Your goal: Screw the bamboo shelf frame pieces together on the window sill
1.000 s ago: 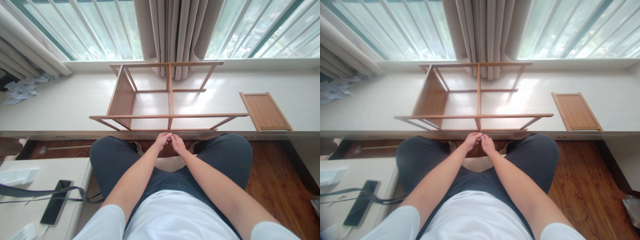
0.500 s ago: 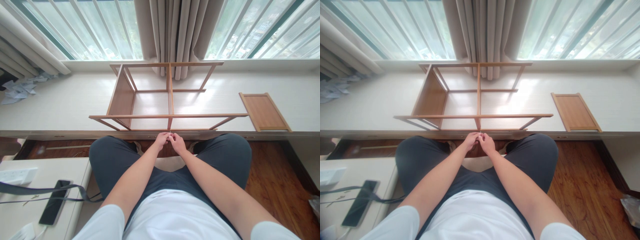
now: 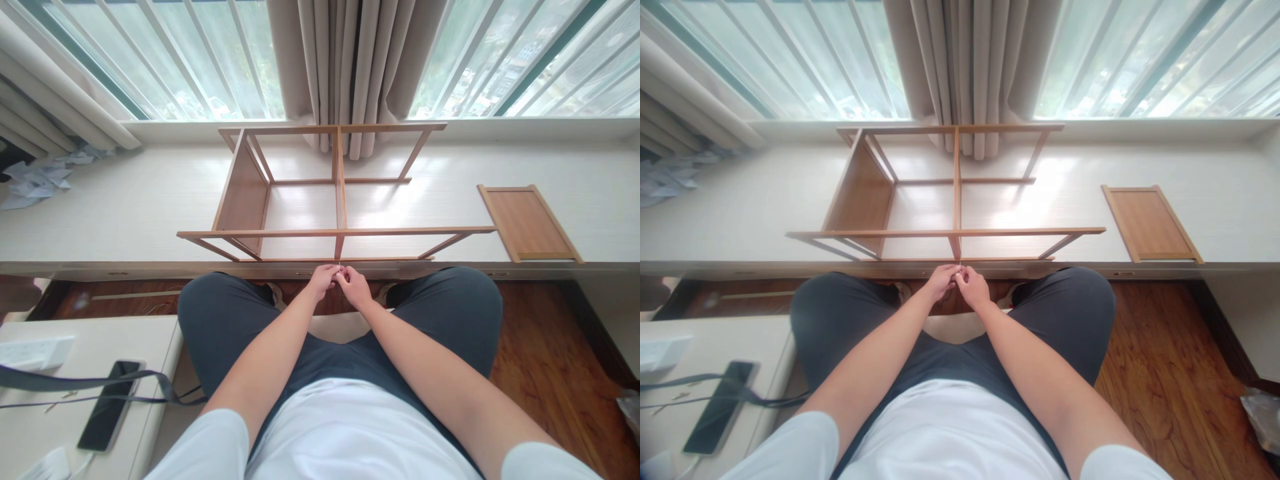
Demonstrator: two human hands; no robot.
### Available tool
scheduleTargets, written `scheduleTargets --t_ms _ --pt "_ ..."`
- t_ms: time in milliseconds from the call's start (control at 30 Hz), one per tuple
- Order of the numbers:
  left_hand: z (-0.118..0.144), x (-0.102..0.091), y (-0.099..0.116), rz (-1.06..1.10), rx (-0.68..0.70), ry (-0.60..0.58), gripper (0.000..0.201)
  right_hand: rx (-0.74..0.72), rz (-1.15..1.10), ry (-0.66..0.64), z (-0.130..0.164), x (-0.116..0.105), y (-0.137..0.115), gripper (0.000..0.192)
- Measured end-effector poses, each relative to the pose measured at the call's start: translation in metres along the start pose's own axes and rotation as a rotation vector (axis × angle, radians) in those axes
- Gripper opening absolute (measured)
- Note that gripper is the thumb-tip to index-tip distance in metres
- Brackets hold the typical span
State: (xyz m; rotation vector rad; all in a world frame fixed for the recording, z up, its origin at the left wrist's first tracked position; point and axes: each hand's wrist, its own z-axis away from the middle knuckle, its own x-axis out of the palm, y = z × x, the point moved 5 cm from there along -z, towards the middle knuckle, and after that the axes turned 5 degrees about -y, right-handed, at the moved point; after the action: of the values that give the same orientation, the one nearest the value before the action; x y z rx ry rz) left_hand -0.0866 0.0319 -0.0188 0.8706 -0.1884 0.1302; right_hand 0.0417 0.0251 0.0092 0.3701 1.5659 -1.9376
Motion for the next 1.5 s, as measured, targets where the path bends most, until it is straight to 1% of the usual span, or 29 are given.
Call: scheduleTargets --t_ms 300,567,800,1000,1167,1333,1500 --pt "0.0 0.001 0.004 -0.016 0.007 -0.005 0.026 -0.003 0.007 -0.003 0.001 0.0 0.0 0.022" --pt "-0.002 0.0 0.002 -0.019 0.012 -0.005 0.025 -0.001 0.02 0.003 -0.001 0.001 0.004 0.022" --pt "-0.001 0.001 0.005 -0.021 0.008 -0.004 0.027 0.031 0.038 -0.03 -0.003 0.003 0.01 0.023" --pt "-0.001 0.001 0.005 -0.035 0.005 0.005 0.027 0.028 0.009 -0.064 -0.004 0.006 0.011 0.024" --pt "-0.002 0.0 0.003 -0.044 0.004 0.012 0.028 0.044 -0.069 -0.107 -0.004 0.011 0.015 0.027" --pt "-0.003 0.0 0.003 -0.042 0.004 0.012 0.026 0.046 -0.1 -0.114 -0.006 0.012 0.015 0.027" --pt "-0.002 0.0 0.002 -0.05 0.009 0.018 0.028 0.051 -0.1 -0.106 -0.006 0.012 0.016 0.027"
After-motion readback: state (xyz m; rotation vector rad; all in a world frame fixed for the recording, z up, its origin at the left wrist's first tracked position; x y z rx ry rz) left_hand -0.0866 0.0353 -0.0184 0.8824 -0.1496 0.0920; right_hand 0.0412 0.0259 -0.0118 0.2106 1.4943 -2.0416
